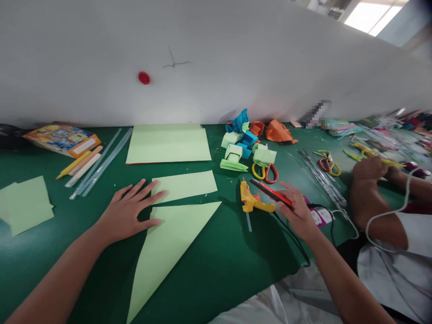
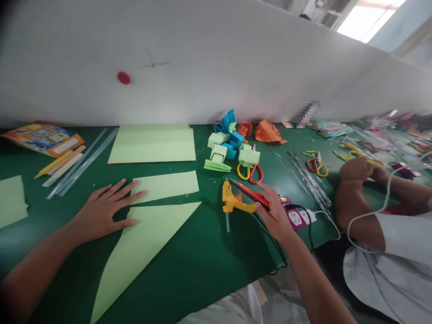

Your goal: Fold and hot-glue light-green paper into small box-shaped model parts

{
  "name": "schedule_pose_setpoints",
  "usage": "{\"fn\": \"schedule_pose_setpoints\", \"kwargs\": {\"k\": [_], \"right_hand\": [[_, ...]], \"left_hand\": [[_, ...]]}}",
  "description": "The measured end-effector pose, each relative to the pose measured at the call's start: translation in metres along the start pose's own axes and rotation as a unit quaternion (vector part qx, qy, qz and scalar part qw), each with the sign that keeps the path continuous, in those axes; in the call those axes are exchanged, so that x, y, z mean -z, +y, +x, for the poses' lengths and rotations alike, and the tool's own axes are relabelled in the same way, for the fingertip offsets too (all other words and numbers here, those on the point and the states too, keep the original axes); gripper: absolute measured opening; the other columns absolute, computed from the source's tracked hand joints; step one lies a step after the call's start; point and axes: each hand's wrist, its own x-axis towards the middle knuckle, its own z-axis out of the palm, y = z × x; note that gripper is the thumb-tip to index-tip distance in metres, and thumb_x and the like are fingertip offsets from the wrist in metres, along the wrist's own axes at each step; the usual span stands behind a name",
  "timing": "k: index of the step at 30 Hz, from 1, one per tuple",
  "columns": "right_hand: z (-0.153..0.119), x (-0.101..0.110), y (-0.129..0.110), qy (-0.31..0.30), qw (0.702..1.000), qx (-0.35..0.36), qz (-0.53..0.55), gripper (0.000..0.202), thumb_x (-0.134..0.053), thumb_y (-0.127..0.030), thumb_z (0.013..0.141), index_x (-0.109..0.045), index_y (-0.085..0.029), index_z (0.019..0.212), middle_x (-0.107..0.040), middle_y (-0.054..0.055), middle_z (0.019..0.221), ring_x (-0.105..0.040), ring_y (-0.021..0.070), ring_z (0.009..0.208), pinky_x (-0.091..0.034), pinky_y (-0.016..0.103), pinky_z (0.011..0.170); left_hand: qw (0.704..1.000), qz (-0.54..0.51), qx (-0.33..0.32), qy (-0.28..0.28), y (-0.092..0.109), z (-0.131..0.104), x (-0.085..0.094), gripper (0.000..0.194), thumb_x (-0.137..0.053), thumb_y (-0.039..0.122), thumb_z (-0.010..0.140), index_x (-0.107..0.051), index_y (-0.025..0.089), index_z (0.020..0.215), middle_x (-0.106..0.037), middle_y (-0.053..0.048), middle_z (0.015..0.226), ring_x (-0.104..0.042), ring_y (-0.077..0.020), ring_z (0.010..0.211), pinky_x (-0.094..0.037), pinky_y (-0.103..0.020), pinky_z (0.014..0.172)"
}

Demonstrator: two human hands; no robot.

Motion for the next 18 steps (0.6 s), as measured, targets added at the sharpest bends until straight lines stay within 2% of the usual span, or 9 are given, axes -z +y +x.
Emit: {"fn": "schedule_pose_setpoints", "kwargs": {"k": [3, 7, 12, 18], "right_hand": [[-0.006, 0.005, 0.006, 0.031, 0.997, 0.011, -0.072, 0.047, -0.055, -0.038, 0.098, -0.050, -0.025, 0.143, -0.066, 0.012, 0.122, -0.066, 0.0290, 0.110, -0.055, 0.046, 0.093], [-0.013, 0.006, 0.013, 0.070, 0.992, -0.012, -0.103, 0.047, -0.055, -0.037, 0.097, -0.051, -0.024, 0.142, -0.066, 0.013, 0.120, -0.066, 0.0296, 0.106, -0.055, 0.048, 0.092], [-0.016, -0.004, 0.015, 0.116, 0.983, -0.011, -0.141, 0.042, -0.055, -0.034, 0.094, -0.056, -0.021, 0.134, -0.065, 0.015, 0.125, -0.062, 0.0335, 0.115, -0.051, 0.055, 0.098], [-0.016, -0.024, 0.007, 0.139, 0.974, -0.005, -0.179, 0.041, -0.053, -0.027, 0.091, -0.057, -0.022, 0.132, -0.064, 0.014, 0.126, -0.057, 0.0359, 0.121, -0.044, 0.060, 0.105]], "left_hand": [[1.000, 0.012, 0.001, 0.014, 0.001, -0.001, -0.002, 0.083, -0.054, 0.078, 0.086, -0.029, 0.046, 0.159, -0.022, 0.004, 0.171, -0.015, -0.0418, 0.157, -0.018, -0.060, 0.120], [0.999, 0.023, 0.010, 0.022, 0.005, -0.003, 0.000, 0.083, -0.053, 0.075, 0.087, -0.030, 0.042, 0.160, -0.022, 0.001, 0.172, -0.006, -0.0416, 0.159, -0.013, -0.062, 0.121], [0.999, 0.012, 0.033, 0.034, 0.013, -0.004, 0.007, 0.060, -0.044, 0.059, 0.100, -0.038, 0.041, 0.156, -0.028, 0.001, 0.170, -0.014, -0.0407, 0.157, -0.013, -0.062, 0.121], [0.994, 0.021, 0.079, 0.067, 0.017, -0.003, 0.009, 0.046, -0.043, 0.053, 0.100, -0.058, 0.043, 0.142, -0.045, 0.000, 0.161, -0.031, -0.0391, 0.151, -0.019, -0.061, 0.116]]}}
